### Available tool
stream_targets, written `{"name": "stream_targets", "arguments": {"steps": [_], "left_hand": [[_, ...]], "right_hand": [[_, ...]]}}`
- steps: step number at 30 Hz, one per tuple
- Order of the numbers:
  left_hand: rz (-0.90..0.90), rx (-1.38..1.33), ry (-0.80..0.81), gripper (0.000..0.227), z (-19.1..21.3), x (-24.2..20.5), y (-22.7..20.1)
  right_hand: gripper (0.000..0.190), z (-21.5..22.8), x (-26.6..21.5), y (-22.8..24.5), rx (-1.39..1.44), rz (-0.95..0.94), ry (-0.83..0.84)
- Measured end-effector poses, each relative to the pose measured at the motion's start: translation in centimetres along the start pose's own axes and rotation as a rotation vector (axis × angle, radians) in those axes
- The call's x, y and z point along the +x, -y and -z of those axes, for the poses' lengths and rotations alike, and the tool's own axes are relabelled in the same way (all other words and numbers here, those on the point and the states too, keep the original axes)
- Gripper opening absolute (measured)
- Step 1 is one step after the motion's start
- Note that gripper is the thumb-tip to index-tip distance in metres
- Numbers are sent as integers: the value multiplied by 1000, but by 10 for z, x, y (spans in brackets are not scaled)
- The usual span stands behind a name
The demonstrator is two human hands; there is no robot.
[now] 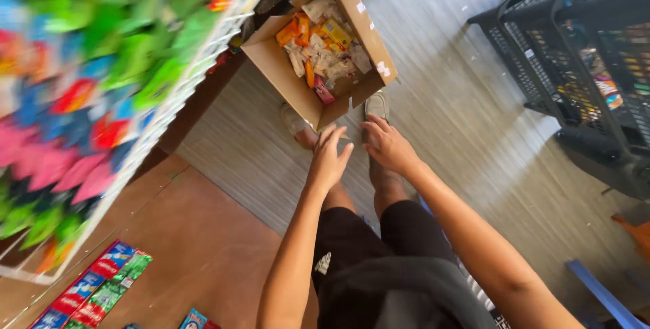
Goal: The recorder is taking various small packaged goods from a cardboard box on the floor and organizing them onto a retail display shelf.
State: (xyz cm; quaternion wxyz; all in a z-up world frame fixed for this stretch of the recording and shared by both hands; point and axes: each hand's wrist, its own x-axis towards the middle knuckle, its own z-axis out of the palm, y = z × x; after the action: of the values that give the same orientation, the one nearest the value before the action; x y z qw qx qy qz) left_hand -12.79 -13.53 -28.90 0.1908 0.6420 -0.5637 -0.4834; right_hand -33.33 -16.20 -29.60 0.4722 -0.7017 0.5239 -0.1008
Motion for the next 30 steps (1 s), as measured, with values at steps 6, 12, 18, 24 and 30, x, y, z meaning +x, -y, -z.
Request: {"name": "stream_targets", "arguments": {"steps": [6, 12, 18, 24, 30], "left_hand": [[111, 53, -118, 47, -83, 101, 136], [319, 266, -161, 62, -134, 183, 267], [534, 325, -31, 83, -146, 228, 338], [487, 383, -27, 86, -131, 234, 307], [372, 371, -181, 63, -102, 212, 249]], "right_hand": [[72, -32, 45, -53, -120, -136, 123], [85, -50, 51, -73, -196, -83, 56], [93, -58, 56, -80, -211, -132, 70], [98, -62, 57, -78, -212, -124, 37], [98, -51, 57, -70, -131, -128, 51]]}}
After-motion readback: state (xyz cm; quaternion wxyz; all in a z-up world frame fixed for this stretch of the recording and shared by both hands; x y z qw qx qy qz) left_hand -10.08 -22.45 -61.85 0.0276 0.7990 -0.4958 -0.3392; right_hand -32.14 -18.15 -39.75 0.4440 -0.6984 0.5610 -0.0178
